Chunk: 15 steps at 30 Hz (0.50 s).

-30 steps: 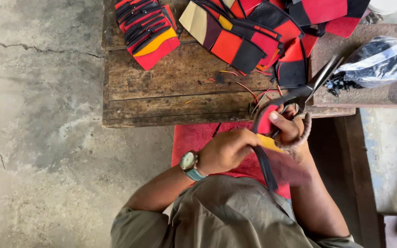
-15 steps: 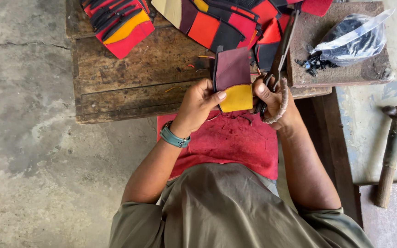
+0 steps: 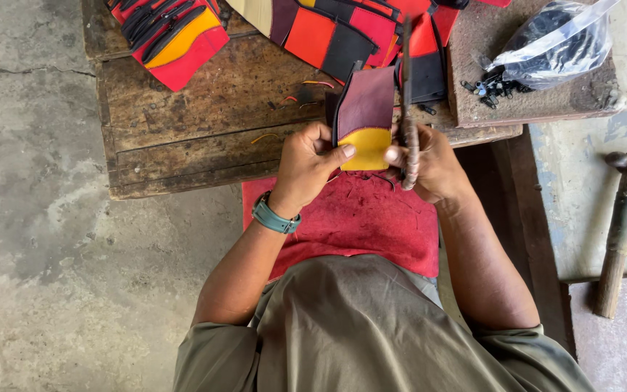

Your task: The person uses shears to trim the edges of a multi-colored leather patch and then uses a needle and thread to hand-stitch around the edge of the leather piece.

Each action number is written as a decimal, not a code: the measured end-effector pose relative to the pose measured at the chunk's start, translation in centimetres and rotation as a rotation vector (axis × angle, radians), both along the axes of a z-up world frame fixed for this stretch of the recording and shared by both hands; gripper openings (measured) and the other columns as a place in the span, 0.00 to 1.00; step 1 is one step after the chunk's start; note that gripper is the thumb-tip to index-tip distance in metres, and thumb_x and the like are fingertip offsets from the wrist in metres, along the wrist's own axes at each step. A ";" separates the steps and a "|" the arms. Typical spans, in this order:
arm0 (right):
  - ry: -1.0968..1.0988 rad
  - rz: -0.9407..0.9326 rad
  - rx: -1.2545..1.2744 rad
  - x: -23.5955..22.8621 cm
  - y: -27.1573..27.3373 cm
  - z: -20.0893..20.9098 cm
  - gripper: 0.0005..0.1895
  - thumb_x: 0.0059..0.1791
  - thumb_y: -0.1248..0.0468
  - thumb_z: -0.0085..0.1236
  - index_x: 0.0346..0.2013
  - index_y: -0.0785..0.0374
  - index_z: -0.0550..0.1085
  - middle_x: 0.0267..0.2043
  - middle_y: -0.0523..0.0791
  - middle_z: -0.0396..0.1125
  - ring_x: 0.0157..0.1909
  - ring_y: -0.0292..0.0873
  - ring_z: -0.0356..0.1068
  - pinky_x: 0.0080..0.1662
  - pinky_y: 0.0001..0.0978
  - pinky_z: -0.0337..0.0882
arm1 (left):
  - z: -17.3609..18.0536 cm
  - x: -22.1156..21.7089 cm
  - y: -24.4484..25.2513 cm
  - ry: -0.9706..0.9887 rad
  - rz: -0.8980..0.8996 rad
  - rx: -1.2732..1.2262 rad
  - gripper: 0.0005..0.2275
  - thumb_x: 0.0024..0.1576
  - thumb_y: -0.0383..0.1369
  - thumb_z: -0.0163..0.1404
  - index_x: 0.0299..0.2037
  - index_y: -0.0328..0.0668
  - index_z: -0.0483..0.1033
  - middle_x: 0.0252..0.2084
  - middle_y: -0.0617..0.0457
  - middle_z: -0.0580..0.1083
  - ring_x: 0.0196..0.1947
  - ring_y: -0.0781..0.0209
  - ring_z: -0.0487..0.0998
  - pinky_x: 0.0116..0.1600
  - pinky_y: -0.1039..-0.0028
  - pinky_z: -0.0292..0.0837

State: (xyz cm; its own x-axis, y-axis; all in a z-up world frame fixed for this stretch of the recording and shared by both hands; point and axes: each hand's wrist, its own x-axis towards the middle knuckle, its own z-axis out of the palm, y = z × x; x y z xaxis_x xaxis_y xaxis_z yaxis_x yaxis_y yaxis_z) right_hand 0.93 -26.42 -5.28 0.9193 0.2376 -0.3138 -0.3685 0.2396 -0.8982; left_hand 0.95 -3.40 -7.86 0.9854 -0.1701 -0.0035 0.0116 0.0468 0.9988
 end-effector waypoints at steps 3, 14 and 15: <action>-0.087 0.007 -0.210 -0.3 0.9 -0.2 0.15 0.44 0.66 0.72 0.39 0.68 0.73 0.29 0.43 0.69 0.24 0.35 0.67 0.24 0.26 0.67 | -0.6 -0.4 -0.6 -0.035 0.004 -0.034 0.08 0.58 0.27 0.61 0.35 0.36 0.73 0.26 0.59 0.73 0.26 0.77 0.67 0.30 0.83 0.63; -0.133 -0.069 -0.140 -1.3 1.5 0.7 0.14 0.46 0.68 0.69 0.42 0.68 0.74 0.35 0.45 0.74 0.32 0.36 0.75 0.34 0.26 0.75 | -1.6 -0.6 -1.3 0.126 -0.076 -0.417 0.06 0.60 0.22 0.58 0.41 0.34 0.73 0.37 0.53 0.77 0.35 0.73 0.74 0.40 0.80 0.72; -0.158 -0.068 -0.089 -1.3 1.5 0.7 0.15 0.45 0.68 0.68 0.44 0.68 0.75 0.38 0.45 0.76 0.37 0.35 0.77 0.39 0.26 0.78 | -1.2 -0.6 -1.5 0.101 -0.071 -0.402 0.06 0.60 0.22 0.57 0.42 0.34 0.73 0.38 0.53 0.77 0.36 0.73 0.75 0.42 0.79 0.74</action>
